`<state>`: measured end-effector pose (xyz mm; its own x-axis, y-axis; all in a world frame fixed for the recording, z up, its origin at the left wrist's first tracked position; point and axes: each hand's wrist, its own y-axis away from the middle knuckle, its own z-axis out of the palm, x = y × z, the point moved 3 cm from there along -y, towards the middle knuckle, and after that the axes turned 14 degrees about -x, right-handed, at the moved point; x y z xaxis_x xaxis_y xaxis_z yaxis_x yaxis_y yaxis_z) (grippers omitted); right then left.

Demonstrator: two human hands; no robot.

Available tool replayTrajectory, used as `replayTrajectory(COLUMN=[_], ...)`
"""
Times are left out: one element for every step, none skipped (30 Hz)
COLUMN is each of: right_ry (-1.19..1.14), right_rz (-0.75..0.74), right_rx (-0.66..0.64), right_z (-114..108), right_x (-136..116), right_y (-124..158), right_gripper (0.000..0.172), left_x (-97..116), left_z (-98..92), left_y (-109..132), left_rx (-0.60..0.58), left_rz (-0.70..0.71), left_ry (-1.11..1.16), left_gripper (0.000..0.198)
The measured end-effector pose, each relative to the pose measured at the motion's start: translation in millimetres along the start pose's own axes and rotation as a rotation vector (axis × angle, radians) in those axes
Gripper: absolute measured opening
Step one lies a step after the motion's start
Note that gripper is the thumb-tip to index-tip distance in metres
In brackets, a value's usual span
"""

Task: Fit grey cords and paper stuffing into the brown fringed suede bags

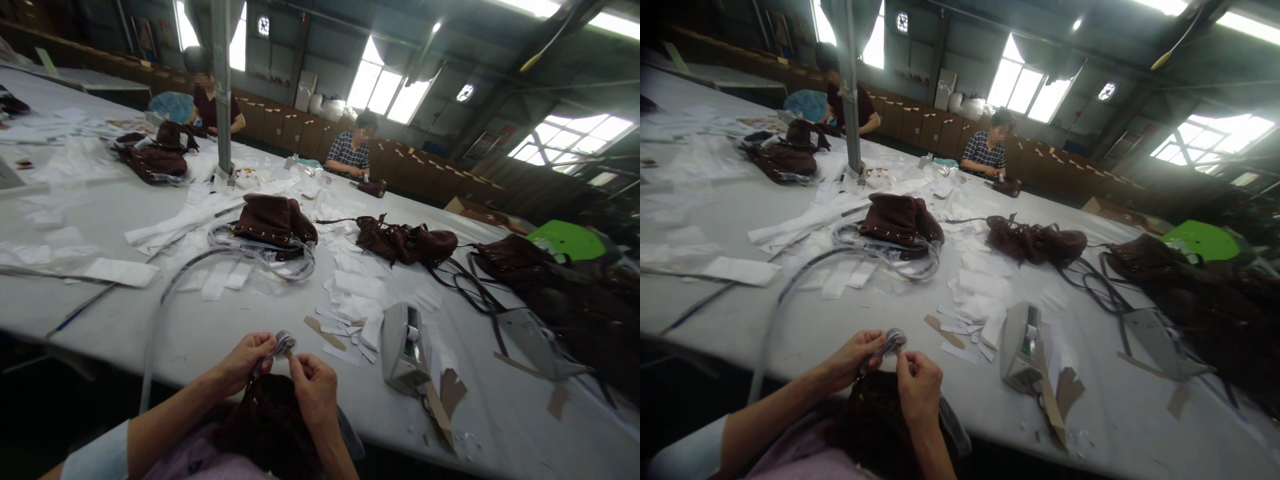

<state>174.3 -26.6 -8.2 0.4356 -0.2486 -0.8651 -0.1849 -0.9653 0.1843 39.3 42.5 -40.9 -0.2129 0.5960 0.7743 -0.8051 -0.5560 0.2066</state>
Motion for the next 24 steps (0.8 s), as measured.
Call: replayTrajectory(right_ry=[-0.002, -0.005, -0.012, -0.025, -0.042, -0.064, -0.092, -0.125, -0.159, -0.195, -0.238, -0.291, -0.353, -0.419, -0.481, -0.528, -0.556, -0.568, -0.569, -0.567, -0.567, -0.574, -0.588, -0.612], right_rz=[0.002, 0.002, -0.001, -0.003, -0.007, -0.015, -0.028, -0.047, -0.067, -0.081, -0.083, -0.07, -0.041, -0.005, 0.032, 0.061, 0.081, 0.091, 0.095, 0.094, 0.093, 0.091, 0.091, 0.093], right_rx=[-0.004, -0.009, -0.009, -0.004, 0.001, -0.004, -0.024, -0.062, -0.113, -0.164, -0.2, -0.215, -0.214, -0.2, -0.181, -0.162, -0.147, -0.131, -0.113, -0.096, -0.086, -0.085, -0.09, -0.098], right_z=[0.9, 2.0, 2.8, 3.4, 3.7, 3.8, 3.8, 3.9, 4.1, 4.2, 4.1, 3.8, 3.6, 3.7, 4.2, 5.0, 6.0, 6.8, 7.5, 8.2, 9.1, 10.1, 11.2, 12.5], right_x=[0.5, 0.7, 0.5, 0.0, -0.6, -1.2, -1.5, -1.4, -0.5, 1.3, 4.3, 8.2, 12.8, 17.4, 21.6, 24.9, 27.1, 28.5, 29.1, 29.1, 28.8, 28.1, 27.3, 26.4], right_y=[-0.4, -0.8, -1.1, -1.1, -0.8, -0.3, 0.4, 1.2, 2.1, 3.1, 4.1, 4.8, 5.3, 5.5, 5.5, 5.2, 4.8, 4.3, 3.9, 3.6, 3.5, 3.5, 3.8, 4.2], right_gripper=[0.03, 0.031, 0.031, 0.032, 0.032, 0.032, 0.031, 0.03, 0.029, 0.03, 0.031, 0.033, 0.035, 0.037, 0.038, 0.038, 0.038, 0.037, 0.036, 0.036, 0.036, 0.036, 0.036, 0.035], left_x=[0.4, 0.5, 0.5, 0.3, 0.1, 0.0, 0.1, 0.5, 0.8, 1.0, 1.1, 1.1, 1.0, 0.9, 0.9, 1.1, 1.4, 1.8, 2.3, 2.8, 3.4, 3.9, 4.5, 5.0], left_z=[1.4, 2.7, 3.7, 4.2, 4.1, 3.4, 2.3, 0.9, -0.6, -1.7, -2.3, -2.1, -1.1, 0.6, 2.8, 5.2, 7.6, 9.9, 11.7, 12.9, 13.5, 13.6, 13.5, 13.2], left_y=[0.1, 0.0, 0.0, -0.1, -0.1, -0.1, 0.0, 0.1, 0.2, 0.4, 0.4, 0.3, 0.2, 0.0, -0.2, -0.3, -0.4, -0.3, -0.2, 0.1, 0.4, 0.7, 0.9, 1.1], left_rx=[-0.009, -0.023, -0.036, -0.046, -0.051, -0.048, -0.042, -0.032, -0.022, -0.012, -0.007, -0.007, -0.012, -0.018, -0.025, -0.03, -0.035, -0.042, -0.049, -0.052, -0.053, -0.051, -0.048, -0.046], left_rz=[0.007, 0.012, 0.019, 0.028, 0.038, 0.054, 0.074, 0.095, 0.112, 0.122, 0.125, 0.124, 0.12, 0.116, 0.112, 0.109, 0.107, 0.104, 0.101, 0.099, 0.098, 0.099, 0.101, 0.104], left_ry=[-0.014, -0.028, -0.041, -0.055, -0.071, -0.088, -0.104, -0.119, -0.134, -0.146, -0.156, -0.166, -0.174, -0.181, -0.19, -0.198, -0.206, -0.214, -0.22, -0.223, -0.222, -0.22, -0.218, -0.217], left_gripper=[0.045, 0.046, 0.047, 0.049, 0.05, 0.051, 0.05, 0.05, 0.049, 0.048, 0.048, 0.049, 0.05, 0.05, 0.049, 0.048, 0.046, 0.045, 0.045, 0.045, 0.045, 0.045, 0.044, 0.043])
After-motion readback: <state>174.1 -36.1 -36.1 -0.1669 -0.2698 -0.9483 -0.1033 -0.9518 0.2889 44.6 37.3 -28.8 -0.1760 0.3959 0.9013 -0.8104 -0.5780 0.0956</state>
